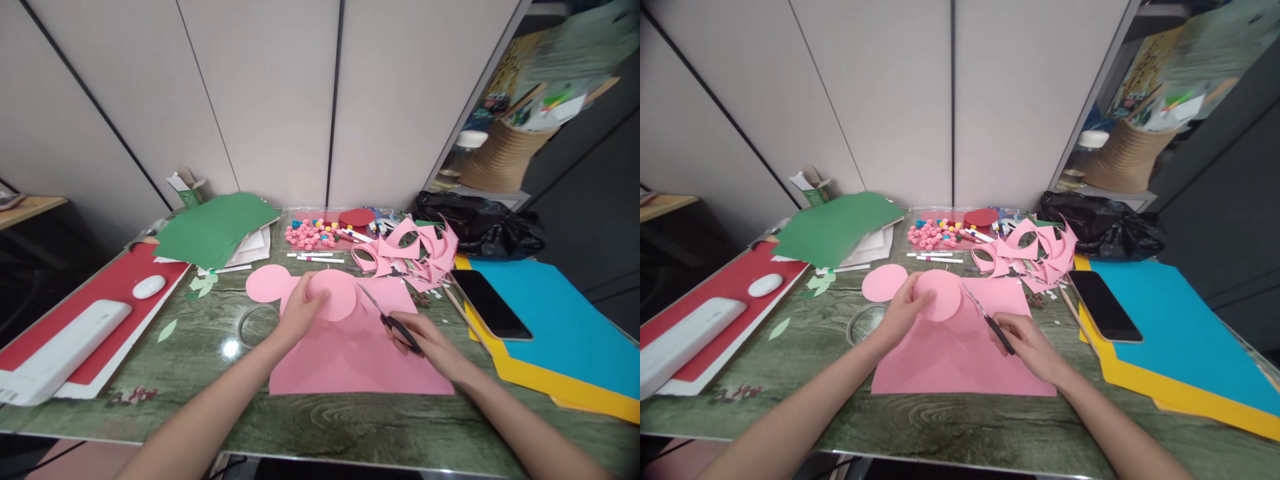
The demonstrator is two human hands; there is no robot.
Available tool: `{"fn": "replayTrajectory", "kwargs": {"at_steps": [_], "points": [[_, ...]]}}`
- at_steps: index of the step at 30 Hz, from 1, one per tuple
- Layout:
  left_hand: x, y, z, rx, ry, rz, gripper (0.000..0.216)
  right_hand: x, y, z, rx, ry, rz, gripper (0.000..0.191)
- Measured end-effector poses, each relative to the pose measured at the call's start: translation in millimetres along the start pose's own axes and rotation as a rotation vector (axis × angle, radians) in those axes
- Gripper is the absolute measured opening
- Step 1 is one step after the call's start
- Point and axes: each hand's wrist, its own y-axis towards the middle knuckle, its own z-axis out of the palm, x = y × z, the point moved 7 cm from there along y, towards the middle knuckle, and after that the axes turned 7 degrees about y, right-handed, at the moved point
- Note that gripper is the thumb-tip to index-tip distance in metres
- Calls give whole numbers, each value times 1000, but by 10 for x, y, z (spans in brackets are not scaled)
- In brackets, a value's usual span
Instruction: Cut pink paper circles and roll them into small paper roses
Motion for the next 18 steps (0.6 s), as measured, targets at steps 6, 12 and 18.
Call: {"fn": "replayTrajectory", "kwargs": {"at_steps": [6, 12, 18], "points": [[-33, -32, 33, 23, -2, 0, 24, -7, -9, 15, -9, 13, -3, 36], [-16, -35, 14, 1, -39, -16, 26, -6, -14, 6, -14, 9, -16, 38], [41, -42, 17, -4, -89, -33, 27, 7, 0, 17, -16, -1, -16, 38]]}}
